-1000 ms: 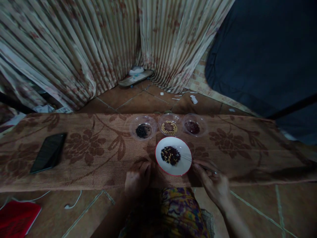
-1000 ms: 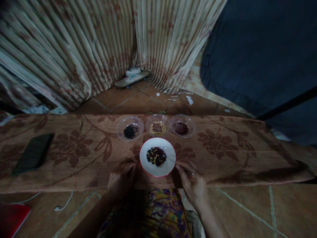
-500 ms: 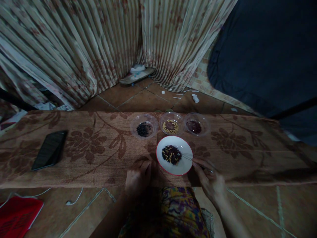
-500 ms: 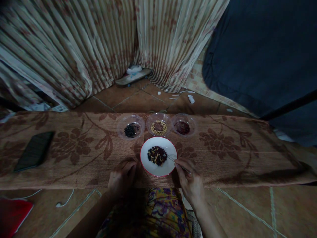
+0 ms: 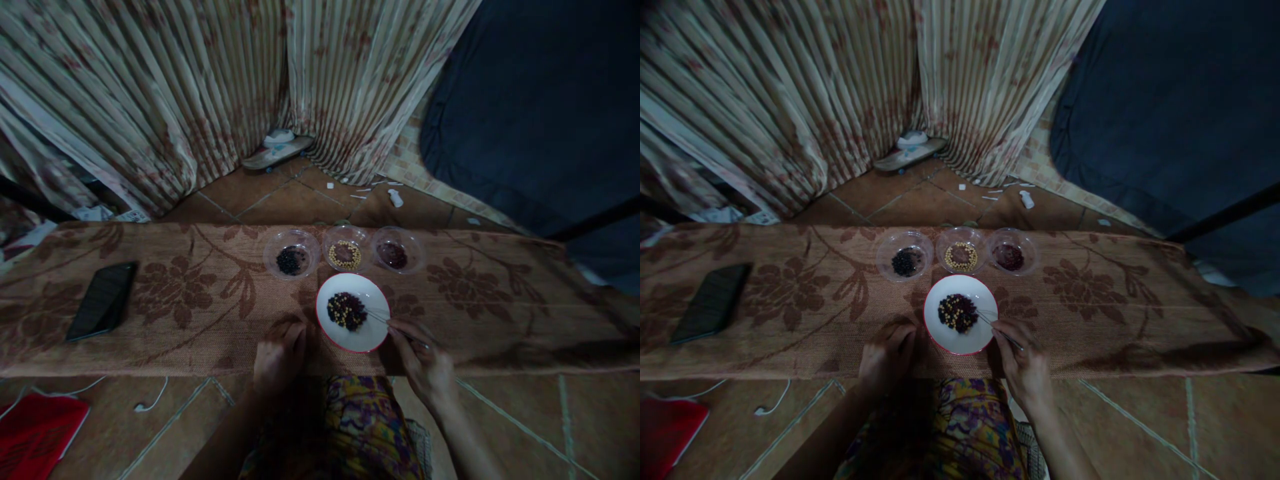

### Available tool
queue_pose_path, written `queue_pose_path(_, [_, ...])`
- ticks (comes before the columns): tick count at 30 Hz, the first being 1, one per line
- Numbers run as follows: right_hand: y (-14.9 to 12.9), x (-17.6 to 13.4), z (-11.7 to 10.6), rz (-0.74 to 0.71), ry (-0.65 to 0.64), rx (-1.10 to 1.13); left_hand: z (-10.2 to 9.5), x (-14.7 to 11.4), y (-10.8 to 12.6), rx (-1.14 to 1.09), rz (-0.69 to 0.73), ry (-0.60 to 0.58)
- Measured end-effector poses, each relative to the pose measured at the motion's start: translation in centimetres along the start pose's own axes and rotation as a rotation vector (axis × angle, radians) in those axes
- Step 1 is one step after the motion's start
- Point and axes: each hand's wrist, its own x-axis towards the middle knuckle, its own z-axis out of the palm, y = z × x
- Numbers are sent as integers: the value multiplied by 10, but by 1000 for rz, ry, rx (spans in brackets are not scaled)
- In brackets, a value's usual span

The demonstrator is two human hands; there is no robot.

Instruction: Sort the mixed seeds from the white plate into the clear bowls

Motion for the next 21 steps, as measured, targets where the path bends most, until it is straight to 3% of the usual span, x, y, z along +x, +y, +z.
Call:
queue_pose_path(7, [-1, 3, 1, -63, 29, 7, 0, 0, -1, -5, 15, -7])
queue_pose_path(21, [5, 4, 7, -39, 20, 15, 1, -2, -2, -28, -10, -21])
